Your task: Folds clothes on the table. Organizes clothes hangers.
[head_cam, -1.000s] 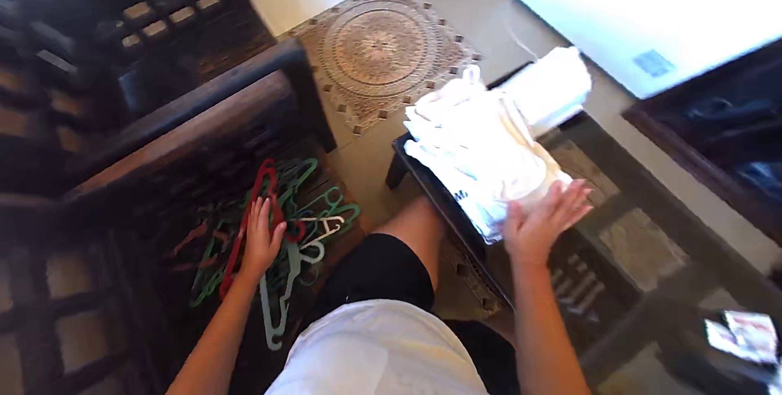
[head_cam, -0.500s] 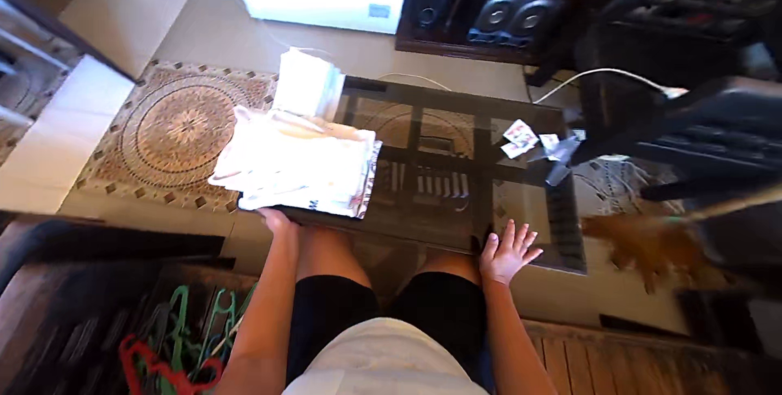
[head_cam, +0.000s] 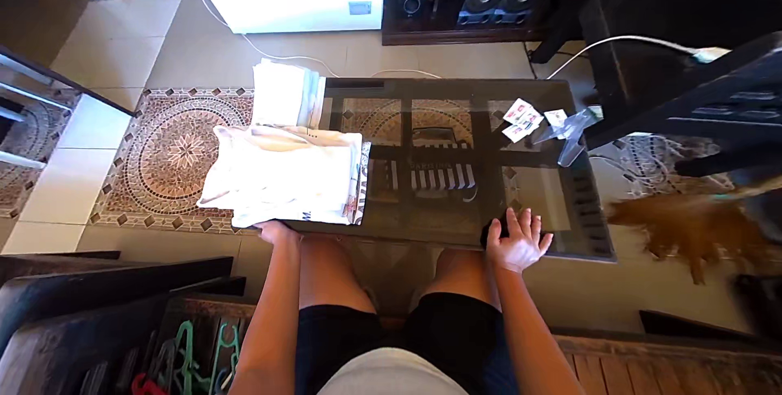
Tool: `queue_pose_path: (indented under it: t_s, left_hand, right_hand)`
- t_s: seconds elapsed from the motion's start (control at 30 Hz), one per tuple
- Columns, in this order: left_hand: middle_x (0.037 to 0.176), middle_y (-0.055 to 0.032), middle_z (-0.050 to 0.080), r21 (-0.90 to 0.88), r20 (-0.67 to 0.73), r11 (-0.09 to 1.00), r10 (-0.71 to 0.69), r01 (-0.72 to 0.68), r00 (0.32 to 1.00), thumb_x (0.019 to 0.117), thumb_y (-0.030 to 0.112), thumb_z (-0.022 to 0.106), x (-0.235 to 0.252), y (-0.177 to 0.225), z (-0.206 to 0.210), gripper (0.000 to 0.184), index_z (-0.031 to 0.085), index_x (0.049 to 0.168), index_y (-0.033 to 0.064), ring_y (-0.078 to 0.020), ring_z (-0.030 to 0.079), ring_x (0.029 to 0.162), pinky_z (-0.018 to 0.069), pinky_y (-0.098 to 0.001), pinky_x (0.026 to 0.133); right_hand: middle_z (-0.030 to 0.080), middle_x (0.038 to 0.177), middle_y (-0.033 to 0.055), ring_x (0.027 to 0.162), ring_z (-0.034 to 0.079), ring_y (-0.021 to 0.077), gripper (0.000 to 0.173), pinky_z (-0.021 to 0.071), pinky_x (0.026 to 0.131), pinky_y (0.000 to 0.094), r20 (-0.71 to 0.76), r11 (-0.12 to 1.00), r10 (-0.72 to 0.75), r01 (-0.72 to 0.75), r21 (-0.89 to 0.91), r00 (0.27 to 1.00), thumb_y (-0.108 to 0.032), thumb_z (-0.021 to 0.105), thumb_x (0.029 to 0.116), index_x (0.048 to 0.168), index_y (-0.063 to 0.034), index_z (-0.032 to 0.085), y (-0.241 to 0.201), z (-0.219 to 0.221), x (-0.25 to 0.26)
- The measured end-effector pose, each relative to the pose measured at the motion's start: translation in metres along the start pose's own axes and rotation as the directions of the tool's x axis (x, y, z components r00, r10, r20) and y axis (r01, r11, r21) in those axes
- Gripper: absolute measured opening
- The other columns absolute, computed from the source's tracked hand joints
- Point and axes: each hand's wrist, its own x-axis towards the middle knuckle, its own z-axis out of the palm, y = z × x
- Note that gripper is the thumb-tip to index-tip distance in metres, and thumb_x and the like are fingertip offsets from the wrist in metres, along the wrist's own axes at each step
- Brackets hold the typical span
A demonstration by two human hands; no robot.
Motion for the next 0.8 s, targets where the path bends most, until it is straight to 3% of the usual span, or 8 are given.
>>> queue_pose_path:
  t_s: [0.3,0.57,0.8]
  left_hand:
    - [0.144,-0.0245,0.053,-0.015,0.013,1.0,0.022,-0.022,1.0,0.1117,0.051,0.022,0.01,0.016,0.07,0.068,0.041,0.15,-0.0028,-0.0342,0.054,0.133,0.0476,-0.0517,0.106]
    - [0.14,-0.0222,0.058,-0.016,-0.008,0.998,0.064,-0.065,0.998,0.1117,0.049,0.024,0.019,0.026,0.116,0.066,0.045,0.147,-0.0027,-0.0319,0.057,0.13,0.0491,-0.0491,0.104]
    - [0.14,-0.0212,0.058,-0.031,-0.016,0.995,0.091,-0.092,0.996,0.112,0.048,0.024,0.027,0.025,0.131,0.065,0.045,0.148,-0.002,-0.0299,0.057,0.13,0.0498,-0.0486,0.104]
  right_hand:
    - [0.047,0.156,0.0207,0.152,0.033,0.0416,0.05,0.0093,0.121,0.0693,0.144,0.996,0.084,-0.088,0.026,0.986,-0.035,0.047,0.0992,0.138,-0.0083,0.066,-0.023,0.033,0.073]
    - [0.049,0.156,0.0186,0.151,0.035,0.0412,0.052,0.0099,0.121,0.0697,0.15,0.999,0.039,-0.038,-0.006,0.988,-0.039,0.043,0.1011,0.139,-0.0113,0.065,-0.032,0.063,0.116]
    - [0.054,0.15,0.0206,0.145,0.042,0.0447,0.054,0.0168,0.118,0.0716,0.045,1.0,-0.011,0.011,0.002,0.999,-0.039,0.039,0.099,0.134,-0.0105,0.069,-0.03,0.078,0.124]
